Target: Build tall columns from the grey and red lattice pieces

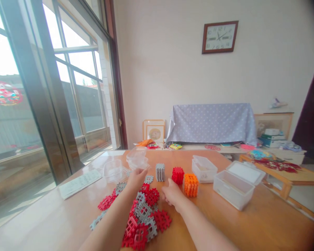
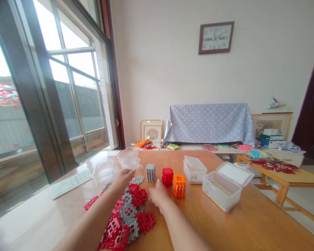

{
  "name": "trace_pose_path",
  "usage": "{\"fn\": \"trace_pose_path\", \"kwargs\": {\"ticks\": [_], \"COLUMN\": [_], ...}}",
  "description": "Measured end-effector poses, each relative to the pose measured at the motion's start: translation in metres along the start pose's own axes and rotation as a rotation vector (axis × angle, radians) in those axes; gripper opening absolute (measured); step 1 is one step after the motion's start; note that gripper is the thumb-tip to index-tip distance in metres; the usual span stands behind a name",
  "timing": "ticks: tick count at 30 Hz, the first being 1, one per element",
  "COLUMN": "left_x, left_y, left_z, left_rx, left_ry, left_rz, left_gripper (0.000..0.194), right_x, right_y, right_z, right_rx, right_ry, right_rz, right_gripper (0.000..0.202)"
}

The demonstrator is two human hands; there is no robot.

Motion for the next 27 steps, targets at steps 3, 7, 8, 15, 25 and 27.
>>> {"fn": "trace_pose_path", "kwargs": {"ticks": [3, 7, 8, 15, 25, 27], "left_x": [-0.005, -0.026, -0.031, -0.029, -0.018, -0.017], "left_y": [0.019, 0.019, 0.015, -0.018, -0.008, -0.005], "left_z": [0.023, 0.054, 0.060, 0.090, 0.089, 0.087], "left_rx": [0.061, 0.055, 0.030, -0.006, -0.084, -0.065], "left_ry": [-0.081, -0.058, -0.058, -0.150, -0.393, -0.392], "left_rz": [-0.350, -0.568, -0.539, -0.314, -0.312, -0.260], "left_gripper": [0.055, 0.064, 0.063, 0.046, 0.007, 0.013], "right_x": [0.006, 0.011, 0.012, 0.018, 0.014, 0.009], "right_y": [0.013, 0.026, 0.028, 0.034, 0.051, 0.052], "right_z": [0.024, 0.055, 0.062, 0.070, 0.073, 0.080], "right_rx": [-0.011, -0.048, -0.059, -0.001, 0.004, 0.007], "right_ry": [-0.006, -0.015, -0.009, 0.176, 0.456, 0.452], "right_rz": [0.040, 0.105, 0.117, 0.206, 0.561, 0.586], "right_gripper": [0.078, 0.078, 0.077, 0.053, 0.028, 0.026]}}
Point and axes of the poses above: each hand's wrist, its own z-axis away from the middle knuckle, its own y-axis out of the back of the hand, x = y × z, the point moved 5 cm from there along -z, towards the middle knuckle, and after that the axes turned 3 degrees about z, right-handed, at the moved point
